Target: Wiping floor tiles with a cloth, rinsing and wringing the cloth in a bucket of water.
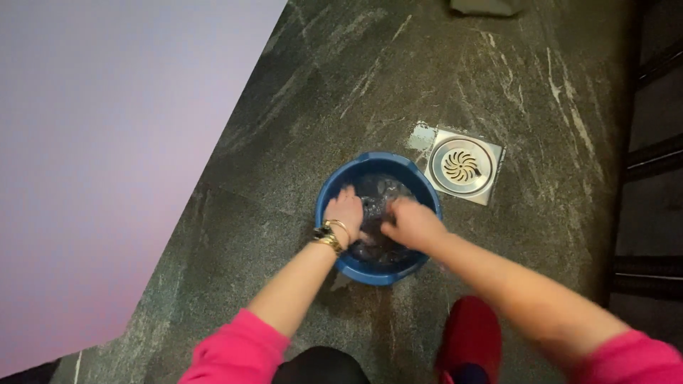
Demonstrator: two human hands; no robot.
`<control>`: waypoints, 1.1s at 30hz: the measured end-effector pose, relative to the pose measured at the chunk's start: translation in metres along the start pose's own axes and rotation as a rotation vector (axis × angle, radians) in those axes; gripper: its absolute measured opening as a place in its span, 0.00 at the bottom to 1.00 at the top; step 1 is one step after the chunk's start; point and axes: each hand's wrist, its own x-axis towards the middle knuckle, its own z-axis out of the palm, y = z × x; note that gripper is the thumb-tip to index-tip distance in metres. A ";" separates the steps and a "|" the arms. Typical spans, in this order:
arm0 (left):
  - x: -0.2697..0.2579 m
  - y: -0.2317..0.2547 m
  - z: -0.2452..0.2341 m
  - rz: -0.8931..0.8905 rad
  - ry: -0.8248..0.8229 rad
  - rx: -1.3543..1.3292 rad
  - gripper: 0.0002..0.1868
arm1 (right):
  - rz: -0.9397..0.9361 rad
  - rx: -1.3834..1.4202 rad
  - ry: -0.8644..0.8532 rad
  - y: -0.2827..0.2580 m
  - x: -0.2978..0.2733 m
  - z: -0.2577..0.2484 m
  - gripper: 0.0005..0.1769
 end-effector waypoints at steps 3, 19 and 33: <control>-0.023 -0.016 -0.017 0.069 0.123 -0.229 0.54 | -0.021 0.235 0.168 -0.008 -0.026 -0.050 0.19; 0.040 0.003 0.096 0.206 0.023 -0.092 0.55 | -0.105 -0.681 -0.257 0.021 -0.001 0.031 0.29; -0.110 -0.005 -0.084 0.141 0.558 -0.718 0.16 | -0.065 0.011 0.462 -0.033 -0.073 -0.118 0.18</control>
